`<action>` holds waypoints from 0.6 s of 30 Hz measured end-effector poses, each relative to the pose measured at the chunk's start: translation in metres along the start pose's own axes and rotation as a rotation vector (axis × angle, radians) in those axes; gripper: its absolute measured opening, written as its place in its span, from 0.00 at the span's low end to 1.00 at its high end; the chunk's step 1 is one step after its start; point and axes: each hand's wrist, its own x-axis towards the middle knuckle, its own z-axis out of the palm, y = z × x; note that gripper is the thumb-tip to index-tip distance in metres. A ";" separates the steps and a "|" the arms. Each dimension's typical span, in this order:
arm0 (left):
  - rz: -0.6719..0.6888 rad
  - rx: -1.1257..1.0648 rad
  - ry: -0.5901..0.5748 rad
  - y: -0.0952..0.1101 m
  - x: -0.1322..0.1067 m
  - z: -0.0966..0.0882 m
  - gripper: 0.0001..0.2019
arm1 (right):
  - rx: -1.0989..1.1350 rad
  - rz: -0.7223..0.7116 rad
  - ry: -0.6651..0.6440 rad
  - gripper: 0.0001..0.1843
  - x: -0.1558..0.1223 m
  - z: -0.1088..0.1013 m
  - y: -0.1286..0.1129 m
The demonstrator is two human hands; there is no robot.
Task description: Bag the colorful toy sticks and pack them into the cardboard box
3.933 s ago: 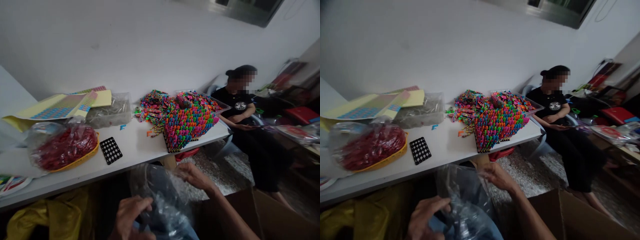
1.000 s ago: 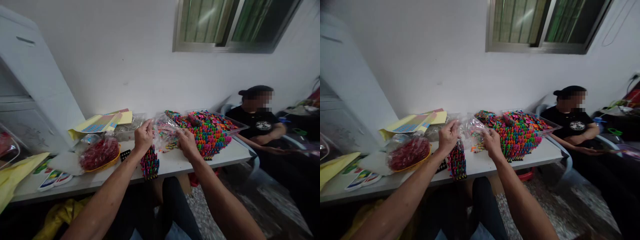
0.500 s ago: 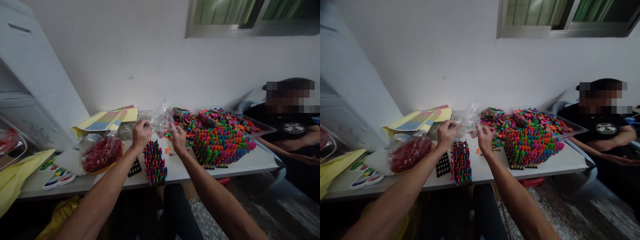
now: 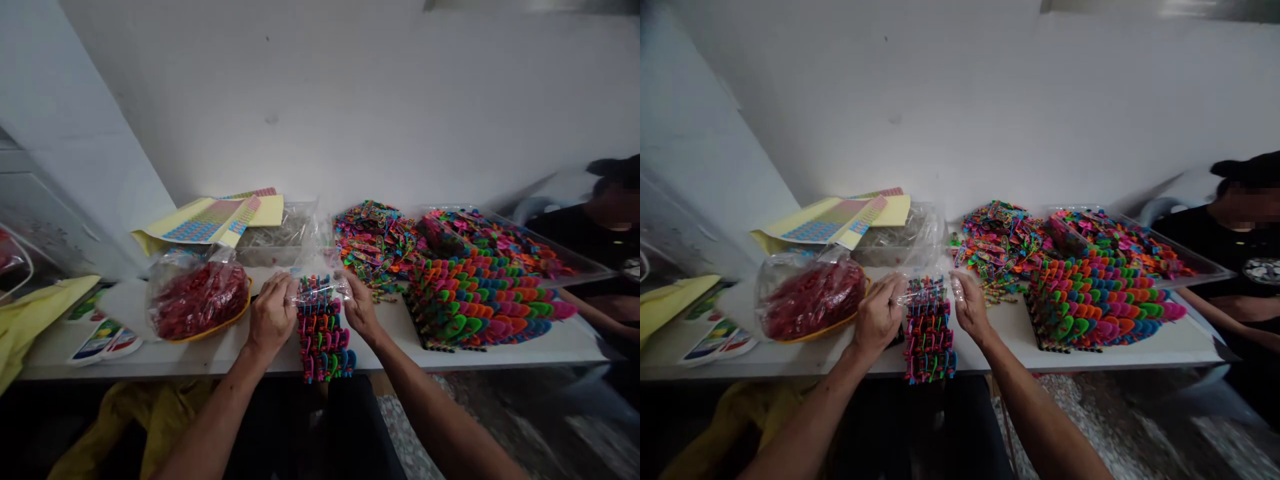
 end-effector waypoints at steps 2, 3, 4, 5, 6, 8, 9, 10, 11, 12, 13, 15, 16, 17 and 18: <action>0.008 0.000 0.008 0.006 -0.008 -0.002 0.12 | -0.041 -0.054 0.036 0.17 -0.007 -0.003 0.000; 0.025 0.007 0.013 0.008 -0.011 -0.003 0.12 | -0.068 -0.081 0.056 0.16 -0.010 -0.003 0.000; 0.042 0.018 0.020 0.009 -0.014 -0.003 0.12 | -0.096 -0.100 0.072 0.15 -0.012 -0.004 0.000; 0.055 0.032 0.026 0.008 -0.016 -0.003 0.12 | -0.125 -0.110 0.077 0.15 -0.014 -0.004 0.001; 0.062 0.049 0.030 0.007 -0.019 -0.001 0.13 | -0.150 -0.107 0.070 0.14 -0.015 -0.003 0.002; 0.059 0.077 0.028 0.003 -0.024 0.002 0.13 | -0.184 -0.084 0.043 0.13 -0.016 0.000 0.007; 0.054 0.091 0.027 0.000 -0.026 0.004 0.13 | -0.193 -0.075 0.032 0.13 -0.017 0.002 0.009; 0.050 0.100 0.026 -0.002 -0.029 0.006 0.12 | -0.197 -0.074 0.024 0.13 -0.017 0.003 0.011; 0.046 0.103 0.023 -0.004 -0.031 0.007 0.12 | -0.200 -0.083 0.021 0.14 -0.019 0.005 0.014; 0.043 0.101 0.020 -0.005 -0.034 0.007 0.12 | -0.204 -0.095 0.023 0.14 -0.020 0.006 0.016; 0.043 0.093 0.022 -0.006 -0.037 0.008 0.12 | -0.208 -0.105 0.027 0.14 -0.022 0.006 0.018; 0.048 0.060 0.043 -0.007 -0.045 0.008 0.13 | -0.221 -0.110 0.044 0.14 -0.028 0.007 0.021; 0.048 0.042 0.054 -0.007 -0.049 0.008 0.14 | -0.229 -0.104 0.057 0.15 -0.031 0.007 0.023; 0.050 0.028 0.058 -0.008 -0.054 0.008 0.15 | -0.238 -0.093 0.070 0.15 -0.033 0.007 0.025; 0.053 0.020 0.057 -0.010 -0.059 0.010 0.16 | -0.247 -0.079 0.077 0.16 -0.036 0.008 0.026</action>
